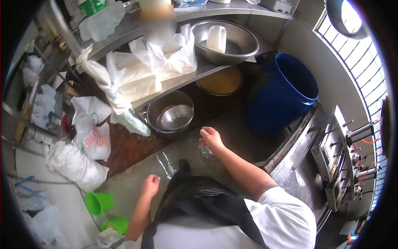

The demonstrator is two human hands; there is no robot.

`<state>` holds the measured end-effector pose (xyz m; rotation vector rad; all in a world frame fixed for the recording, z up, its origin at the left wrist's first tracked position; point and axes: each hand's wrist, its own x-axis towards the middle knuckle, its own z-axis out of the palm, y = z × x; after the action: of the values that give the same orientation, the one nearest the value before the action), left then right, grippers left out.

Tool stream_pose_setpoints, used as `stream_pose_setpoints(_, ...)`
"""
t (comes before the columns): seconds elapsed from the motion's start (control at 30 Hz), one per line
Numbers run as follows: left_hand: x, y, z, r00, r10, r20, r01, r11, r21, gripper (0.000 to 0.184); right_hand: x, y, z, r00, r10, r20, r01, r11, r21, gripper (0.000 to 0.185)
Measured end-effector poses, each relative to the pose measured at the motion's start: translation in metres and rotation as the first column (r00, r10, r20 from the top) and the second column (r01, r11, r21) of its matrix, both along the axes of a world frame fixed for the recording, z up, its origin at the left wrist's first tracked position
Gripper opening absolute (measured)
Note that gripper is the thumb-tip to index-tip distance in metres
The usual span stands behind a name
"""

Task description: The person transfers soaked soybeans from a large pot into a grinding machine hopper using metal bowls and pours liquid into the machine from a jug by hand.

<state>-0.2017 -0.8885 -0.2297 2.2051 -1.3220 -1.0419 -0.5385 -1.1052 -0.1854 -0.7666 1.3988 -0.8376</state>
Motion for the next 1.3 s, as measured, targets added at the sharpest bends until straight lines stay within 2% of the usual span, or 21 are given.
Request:
stream_pose_setpoints(0.03, -0.003, -0.017, -0.011, 0.998, -0.058, 0.013, 0.058, 0.998, -0.008, 0.033, -0.007, -0.020, 0.003, 1.000, -0.016, -0.007, 0.016, 1.000, -0.004, 0.039)
stream_pose_setpoints(0.1, -0.010, -0.049, -0.030, 0.993, -0.118, 0.014, 0.118, 0.993, -0.025, 0.032, -0.027, -0.078, 0.013, 0.969, -0.001, -0.245, -0.055, 0.974, -0.219, 0.022)
stream_pose_setpoints(0.17, -0.017, -0.083, -0.038, 0.981, -0.191, -0.036, 0.191, 0.981, 0.012, 0.031, -0.038, -0.149, 0.053, 0.880, -0.177, -0.441, -0.048, 0.891, -0.452, 0.019)
stream_pose_setpoints(0.23, -0.022, -0.122, -0.052, 0.978, -0.195, -0.069, 0.195, 0.981, 0.000, 0.032, -0.052, -0.239, 0.074, 0.730, -0.417, -0.542, -0.132, 0.692, -0.710, 0.020)
stream_pose_setpoints(0.43, -0.042, -0.250, -0.034, 0.968, -0.203, -0.149, 0.193, 0.978, -0.074, 0.032, -0.063, -0.458, 0.131, 0.474, -0.489, -0.732, -0.077, 0.806, -0.587, 0.070)
stream_pose_setpoints(0.5, -0.049, -0.294, -0.034, 0.966, -0.215, -0.142, 0.204, 0.975, -0.090, 0.031, -0.059, -0.493, 0.132, 0.445, -0.473, -0.760, -0.017, 0.844, -0.536, 0.076)
stream_pose_setpoints(0.53, -0.058, -0.319, -0.023, 0.959, -0.233, -0.163, 0.215, 0.969, -0.121, 0.030, -0.064, -0.511, 0.127, 0.514, -0.399, -0.760, -0.011, 0.882, -0.471, 0.078)
stream_pose_setpoints(0.63, -0.080, -0.382, 0.011, 0.933, -0.308, -0.185, 0.290, 0.950, -0.117, 0.029, -0.077, -0.525, 0.127, 0.595, -0.291, -0.749, -0.016, 0.928, -0.373, 0.058)
stream_pose_setpoints(0.7, -0.097, -0.425, 0.023, 0.899, -0.374, -0.229, 0.332, 0.922, -0.200, 0.029, -0.104, -0.526, 0.128, 0.542, -0.460, -0.703, 0.104, 0.867, -0.487, 0.040)
stream_pose_setpoints(0.73, -0.106, -0.440, 0.032, 0.899, -0.359, -0.252, 0.330, 0.932, -0.150, 0.029, -0.117, -0.518, 0.141, 0.750, -0.535, -0.390, 0.309, 0.804, -0.508, 0.035)
stream_pose_setpoints(0.77, -0.110, -0.454, 0.006, 0.888, -0.386, -0.249, 0.351, 0.920, -0.172, 0.028, -0.139, -0.505, 0.157, 0.810, -0.587, -0.016, 0.515, 0.723, -0.460, 0.031)
stream_pose_setpoints(0.83, -0.133, -0.482, 0.020, 0.877, -0.409, -0.254, 0.383, 0.912, -0.146, 0.028, -0.199, -0.474, 0.180, 0.716, -0.584, 0.382, 0.696, 0.550, -0.462, 0.023)
stream_pose_setpoints(0.9, -0.159, -0.500, 0.032, 0.857, -0.441, -0.267, 0.418, 0.898, -0.140, 0.027, -0.267, -0.441, 0.200, 0.654, -0.585, 0.479, 0.742, 0.374, -0.556, 0.024)
stream_pose_setpoints(1.0, -0.208, -0.529, 0.067, 0.805, -0.580, -0.122, 0.542, 0.803, -0.248, 0.029, -0.378, -0.389, 0.234, 0.665, -0.707, 0.241, 0.548, 0.244, -0.800, 0.020)
stream_pose_setpoints(1.07, -0.246, -0.551, 0.070, 0.780, -0.575, 0.247, 0.577, 0.508, -0.640, 0.035, -0.457, -0.374, 0.226, 0.596, -0.802, 0.037, 0.475, 0.315, -0.822, 0.025)
stream_pose_setpoints(1.1, -0.270, -0.558, 0.088, 0.795, -0.555, 0.244, 0.557, 0.511, -0.655, 0.043, -0.480, -0.370, 0.221, 0.510, -0.844, -0.165, 0.425, 0.414, -0.805, 0.028)
stream_pose_setpoints(1.13, -0.290, -0.568, 0.098, 0.796, -0.529, 0.294, 0.567, 0.481, -0.669, 0.045, -0.525, -0.366, 0.202, 0.165, -0.774, -0.612, 0.167, 0.633, -0.756, 0.041)
stream_pose_setpoints(1.17, -0.312, -0.579, 0.108, 0.785, -0.537, 0.309, 0.566, 0.421, -0.709, 0.048, -0.589, -0.367, 0.156, -0.063, -0.603, -0.795, -0.204, 0.788, -0.581, 0.047)
stream_pose_setpoints(1.2, -0.334, -0.588, 0.119, 0.787, -0.540, 0.298, 0.560, 0.422, -0.713, 0.051, -0.592, -0.374, 0.138, -0.128, -0.471, -0.873, -0.013, 0.881, -0.473, 0.045)
stream_pose_setpoints(1.23, -0.357, -0.591, 0.128, 0.811, -0.544, 0.214, 0.520, 0.505, -0.688, 0.055, -0.597, -0.373, 0.123, -0.074, -0.297, -0.952, 0.066, 0.951, -0.302, 0.047)
stream_pose_setpoints(1.3, -0.391, -0.603, 0.128, 0.790, -0.465, 0.400, 0.593, 0.415, -0.690, 0.061, -0.646, -0.382, 0.054, -0.112, -0.068, -0.991, 0.026, 0.997, -0.071, 0.053)
